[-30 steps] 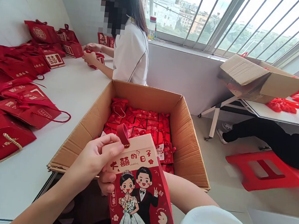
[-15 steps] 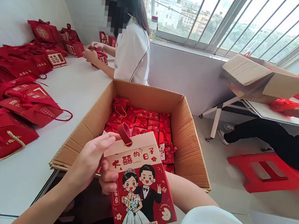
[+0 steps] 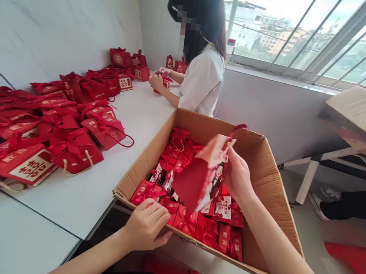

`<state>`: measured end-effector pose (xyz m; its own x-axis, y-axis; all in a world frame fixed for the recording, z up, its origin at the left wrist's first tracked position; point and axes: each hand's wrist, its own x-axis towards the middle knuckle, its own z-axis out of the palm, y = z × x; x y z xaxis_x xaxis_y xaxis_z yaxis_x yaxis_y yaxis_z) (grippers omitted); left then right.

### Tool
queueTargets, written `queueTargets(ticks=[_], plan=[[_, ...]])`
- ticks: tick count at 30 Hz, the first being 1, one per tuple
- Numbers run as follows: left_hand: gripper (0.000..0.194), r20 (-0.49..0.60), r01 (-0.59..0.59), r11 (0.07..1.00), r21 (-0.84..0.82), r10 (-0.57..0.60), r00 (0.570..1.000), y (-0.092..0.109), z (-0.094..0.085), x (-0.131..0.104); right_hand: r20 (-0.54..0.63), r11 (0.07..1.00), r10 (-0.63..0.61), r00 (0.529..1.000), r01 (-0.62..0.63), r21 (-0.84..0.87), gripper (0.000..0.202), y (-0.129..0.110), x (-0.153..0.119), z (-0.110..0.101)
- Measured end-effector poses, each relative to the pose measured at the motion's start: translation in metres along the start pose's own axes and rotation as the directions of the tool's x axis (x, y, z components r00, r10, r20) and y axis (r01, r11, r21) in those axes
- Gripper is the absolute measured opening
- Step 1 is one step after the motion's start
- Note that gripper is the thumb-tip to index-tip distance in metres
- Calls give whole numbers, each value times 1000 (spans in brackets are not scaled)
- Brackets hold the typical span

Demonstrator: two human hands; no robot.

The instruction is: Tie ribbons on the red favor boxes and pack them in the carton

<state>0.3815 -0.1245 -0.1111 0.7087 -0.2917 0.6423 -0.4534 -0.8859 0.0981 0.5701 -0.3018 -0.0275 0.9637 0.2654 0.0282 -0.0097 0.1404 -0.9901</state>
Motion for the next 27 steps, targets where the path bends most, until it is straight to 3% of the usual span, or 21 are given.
queueTargets(ticks=[3,6,8,16,23,27], plan=[[18,-52,-62,998,18,63,997,-4,6,-2,-24,969,56,998,-61,-239,21,14,14,17],[19,-52,-62,998,23,63,997,-6,7,-4,-52,796,40,998,-63,-602,23,30,28,35],[18,-62,-70,997,26,71,996,-7,9,-6,-43,705,47,998,-63,-706,22,44,37,51],[19,-100,-97,995,30,99,990,-8,14,-8,34,590,80,996,-20,-807,24,95,48,106],[19,-125,-100,995,22,102,987,-8,14,-7,68,327,32,997,54,-944,34,79,59,117],[18,-125,-100,995,22,102,987,-8,15,-7,128,194,70,989,113,-975,31,73,62,129]])
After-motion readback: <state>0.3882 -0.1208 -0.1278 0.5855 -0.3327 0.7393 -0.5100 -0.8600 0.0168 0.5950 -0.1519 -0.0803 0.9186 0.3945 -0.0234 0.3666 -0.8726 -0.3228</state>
